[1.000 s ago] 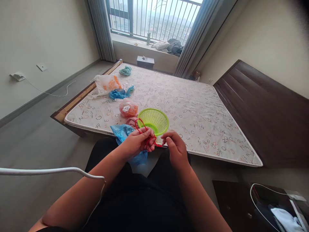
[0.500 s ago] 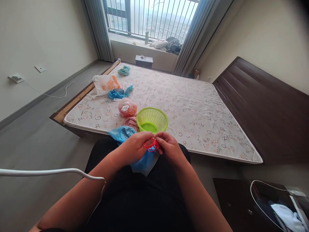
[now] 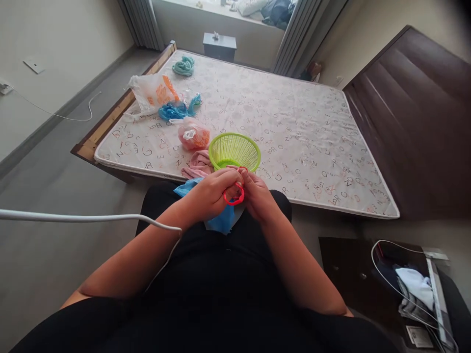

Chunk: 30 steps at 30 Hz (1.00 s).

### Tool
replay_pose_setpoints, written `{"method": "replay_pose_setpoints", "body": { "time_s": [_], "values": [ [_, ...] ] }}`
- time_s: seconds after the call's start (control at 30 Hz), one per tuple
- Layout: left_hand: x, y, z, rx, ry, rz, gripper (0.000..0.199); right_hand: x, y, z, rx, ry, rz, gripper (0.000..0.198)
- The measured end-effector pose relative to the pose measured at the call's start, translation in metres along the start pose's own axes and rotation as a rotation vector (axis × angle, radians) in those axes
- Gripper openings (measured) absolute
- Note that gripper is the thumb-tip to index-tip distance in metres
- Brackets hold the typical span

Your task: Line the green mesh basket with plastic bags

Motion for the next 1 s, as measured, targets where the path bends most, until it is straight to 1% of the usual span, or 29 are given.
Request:
{"method": "replay_pose_setpoints", "body": {
  "time_s": [0.07,0.13,0.27,0.43,0.5,0.57,0.63,0.73,0.83,0.87,0.9,0.93,1.0],
  "values": [
    [-0.004,0.003,-0.002,-0.018,-0.005,-0.056,0.026,-0.002,-0.003,0.0,0.076,-0.107,-0.056,0.037],
    [-0.007,0.004,-0.003,-0.01,-0.016,-0.12,0.027,-0.006,-0.005,-0.001,0.152,-0.19,-0.069,0.036],
    [-0.01,0.0,-0.008,0.097,-0.061,-0.22,0.033,-0.022,-0.013,-0.008,0.243,-0.285,0.063,0.042],
    [-0.022,-0.012,-0.027,0.252,-0.172,-0.367,0.04,-0.052,-0.033,-0.026,0.246,-0.371,0.211,0.046],
    [-0.028,-0.022,-0.037,0.29,-0.208,-0.373,0.039,-0.065,-0.042,-0.035,0.24,-0.402,0.234,0.047],
    [-0.033,-0.032,-0.048,0.302,-0.233,-0.364,0.038,-0.077,-0.049,-0.043,0.245,-0.42,0.233,0.048],
    [-0.037,-0.039,-0.056,0.284,-0.262,-0.399,0.038,-0.085,-0.052,-0.048,0.246,-0.425,0.209,0.047],
    [-0.042,-0.042,-0.065,0.261,-0.297,-0.497,0.037,-0.089,-0.05,-0.052,0.233,-0.42,0.15,0.047],
    [-0.051,-0.041,-0.072,0.294,-0.33,-0.553,0.035,-0.083,-0.042,-0.05,0.209,-0.375,0.091,0.048],
    [-0.054,-0.039,-0.074,0.286,-0.356,-0.565,0.031,-0.078,-0.039,-0.048,0.192,-0.348,0.077,0.047],
    [-0.057,-0.036,-0.075,0.252,-0.39,-0.575,0.026,-0.071,-0.035,-0.046,0.169,-0.319,0.065,0.047],
    [-0.059,-0.032,-0.076,0.19,-0.433,-0.575,0.029,-0.064,-0.03,-0.045,0.14,-0.291,0.053,0.046],
    [-0.062,-0.021,-0.077,0.007,-0.527,-0.535,0.062,-0.048,-0.019,-0.044,0.072,-0.244,-0.013,0.044]
  ]
}}
Point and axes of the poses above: each hand's wrist, its own z-axis towards the middle knuckle, its own y-axis out of the palm, x = y × z, the point moved 5 cm from there along z, towards the middle knuckle, and after that the axes turned 10 degrees about y, right-handed, at the moved point
